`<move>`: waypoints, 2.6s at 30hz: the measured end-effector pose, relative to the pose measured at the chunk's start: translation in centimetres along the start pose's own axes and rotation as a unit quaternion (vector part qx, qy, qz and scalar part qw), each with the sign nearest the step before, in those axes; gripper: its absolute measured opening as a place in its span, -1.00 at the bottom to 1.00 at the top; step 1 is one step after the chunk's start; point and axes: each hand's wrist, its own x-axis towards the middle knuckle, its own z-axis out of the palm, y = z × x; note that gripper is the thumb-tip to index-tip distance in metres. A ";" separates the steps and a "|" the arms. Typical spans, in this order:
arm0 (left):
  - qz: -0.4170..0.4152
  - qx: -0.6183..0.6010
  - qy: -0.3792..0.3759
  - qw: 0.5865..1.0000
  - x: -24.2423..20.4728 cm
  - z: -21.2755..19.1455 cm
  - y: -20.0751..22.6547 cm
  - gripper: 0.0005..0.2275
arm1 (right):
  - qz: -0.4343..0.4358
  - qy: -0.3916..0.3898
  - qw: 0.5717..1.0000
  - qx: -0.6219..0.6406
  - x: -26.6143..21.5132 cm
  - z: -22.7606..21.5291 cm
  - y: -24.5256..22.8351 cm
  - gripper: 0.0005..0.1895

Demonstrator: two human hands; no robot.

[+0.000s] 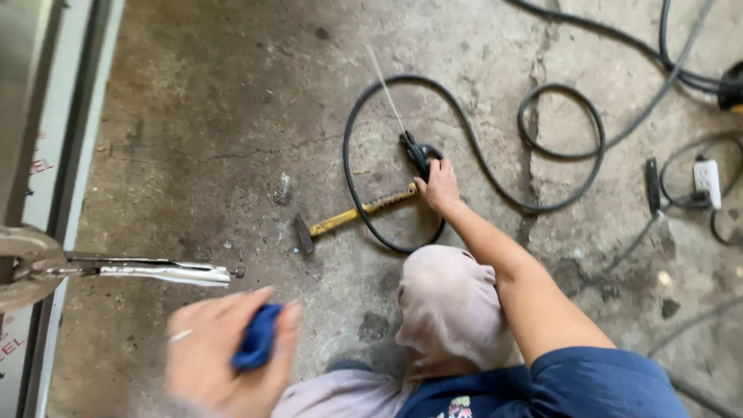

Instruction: The person kneels on the floor beside a stainless steel table and welds a shackle to its underside frame using a welding electrode holder, striking arcs with visible sparks. Between welds the person wipes the area with a blue cloth, taps the fitting with a hammer, and repositions the electrode holder to place additional welds.

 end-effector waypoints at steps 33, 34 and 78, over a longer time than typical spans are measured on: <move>-0.124 -0.237 -0.220 0.938 -2.4 23.4 -9.2 -0.53 | 0.692 0.048 0.719 -0.052 -51.4 -51.3 -0.7 -0.15; -0.115 -0.226 -0.203 0.946 -2.5 23.9 -10.3 -0.57 | 0.675 0.041 0.722 -0.146 -49.1 -50.9 -1.9 -0.10; -0.259 -0.297 0.013 0.919 -2.8 -1.1 3.4 -0.82 | -0.341 -0.250 0.783 0.455 -5.7 -38.9 -26.6 -0.88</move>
